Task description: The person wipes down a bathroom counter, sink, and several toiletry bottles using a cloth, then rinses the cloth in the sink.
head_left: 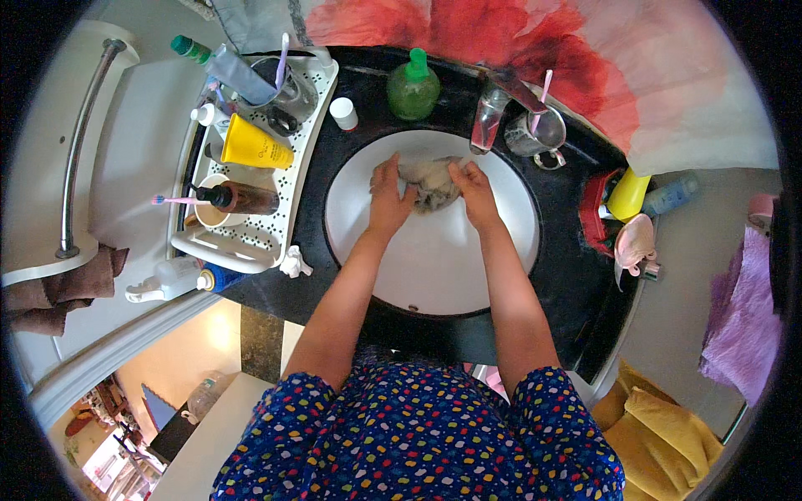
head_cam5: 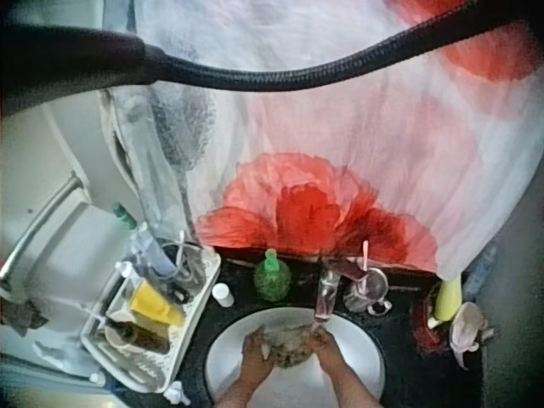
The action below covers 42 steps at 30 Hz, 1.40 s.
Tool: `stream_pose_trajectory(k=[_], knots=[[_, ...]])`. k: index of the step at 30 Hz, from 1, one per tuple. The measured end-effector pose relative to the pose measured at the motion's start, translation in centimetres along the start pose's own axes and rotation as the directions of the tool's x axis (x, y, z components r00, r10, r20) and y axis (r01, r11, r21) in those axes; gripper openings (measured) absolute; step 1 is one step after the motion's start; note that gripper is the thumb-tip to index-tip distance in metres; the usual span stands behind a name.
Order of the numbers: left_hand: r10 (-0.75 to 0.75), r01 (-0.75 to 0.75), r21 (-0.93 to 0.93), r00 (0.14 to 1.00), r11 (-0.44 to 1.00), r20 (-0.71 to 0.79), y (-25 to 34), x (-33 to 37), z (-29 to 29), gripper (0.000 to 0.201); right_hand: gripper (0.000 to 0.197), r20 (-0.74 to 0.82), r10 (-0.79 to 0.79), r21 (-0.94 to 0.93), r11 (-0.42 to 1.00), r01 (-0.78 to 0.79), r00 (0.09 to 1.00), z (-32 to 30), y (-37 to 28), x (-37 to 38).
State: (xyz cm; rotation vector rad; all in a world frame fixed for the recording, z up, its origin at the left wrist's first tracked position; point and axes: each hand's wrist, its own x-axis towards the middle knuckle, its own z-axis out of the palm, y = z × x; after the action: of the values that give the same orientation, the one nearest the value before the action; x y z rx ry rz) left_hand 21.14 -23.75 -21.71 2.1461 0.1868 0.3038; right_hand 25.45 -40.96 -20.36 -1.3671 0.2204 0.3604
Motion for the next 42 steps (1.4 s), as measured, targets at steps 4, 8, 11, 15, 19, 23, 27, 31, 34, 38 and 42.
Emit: stream_pose_trajectory(k=[4, 8, 11, 15, 19, 23, 27, 31, 34, 38, 42], knots=[[-0.166, 0.446, -0.381, 0.797, 0.810, 0.581, -1.9, 2.0, 1.2, 0.036, 0.021, 0.150, 0.005, -0.130, 0.991, 0.015, 0.989, -1.8, -1.5, -0.2], [-0.380, 0.675, -0.610, 0.738, 0.415, 0.557, 2.5, 1.9, 0.0, 0.022, 0.040, 0.293, 0.122, -0.733, 0.665, 0.141, 0.948, -4.4, -4.0, -1.6], [-0.415, 0.546, -0.677, 0.832, 0.493, 0.369, 2.0, 0.9, 0.7, 0.028, 0.038, 0.202, -0.044, -0.934, 0.293, 0.206, 0.978, -6.1, -1.9, -2.2], [-0.255, 0.197, 0.314, 0.954, 0.929, 0.156, -0.7, 2.2, -0.6, 0.052, 0.032, -0.053, -0.256, -0.923, 0.382, 0.050, 0.965, -7.8, 1.1, -2.2], [-0.174, -0.085, 0.596, 0.915, 0.798, 0.364, -1.8, 1.6, 0.6, 0.069, 0.042, -0.139, -0.446, -0.942, 0.336, 0.022, 0.884, -6.6, 5.7, -2.8], [-0.050, -0.478, 0.636, 0.775, 0.606, 0.630, 0.3, 0.4, 2.0, 0.095, 0.046, -0.209, -0.297, -0.958, 0.253, -0.134, 0.932, -4.9, 7.6, -2.6], [0.194, -0.547, 0.517, 0.787, 0.659, 0.585, -3.3, 1.2, 2.1, 0.086, 0.032, -0.269, 0.178, -0.266, 0.931, -0.250, 0.947, -6.8, 4.9, -1.4], [-0.316, 0.319, 0.020, 0.925, 0.948, 0.210, -5.3, -0.1, 6.1, 0.047, 0.034, -0.280, 0.439, 0.619, 0.762, -0.189, 0.854, -2.7, 3.8, -2.5], [-0.039, 0.080, -0.123, 0.952, 0.989, 0.303, 1.0, -3.0, 7.3, 0.059, 0.031, -0.104, 0.395, 0.821, 0.552, -0.145, 0.913, -1.6, 4.1, -1.3], [0.009, 0.094, -0.144, 0.806, 0.985, 0.591, 7.9, -5.4, 4.4, 0.043, 0.025, 0.002, 0.472, 0.776, 0.555, -0.299, 0.882, -2.0, 5.6, -0.8], [-0.537, 0.504, 0.203, 0.825, 0.840, 0.174, 1.4, 1.2, 7.1, 0.035, 0.032, -0.124, 0.419, 0.839, 0.528, -0.130, 0.900, 2.6, 6.6, -1.5]])
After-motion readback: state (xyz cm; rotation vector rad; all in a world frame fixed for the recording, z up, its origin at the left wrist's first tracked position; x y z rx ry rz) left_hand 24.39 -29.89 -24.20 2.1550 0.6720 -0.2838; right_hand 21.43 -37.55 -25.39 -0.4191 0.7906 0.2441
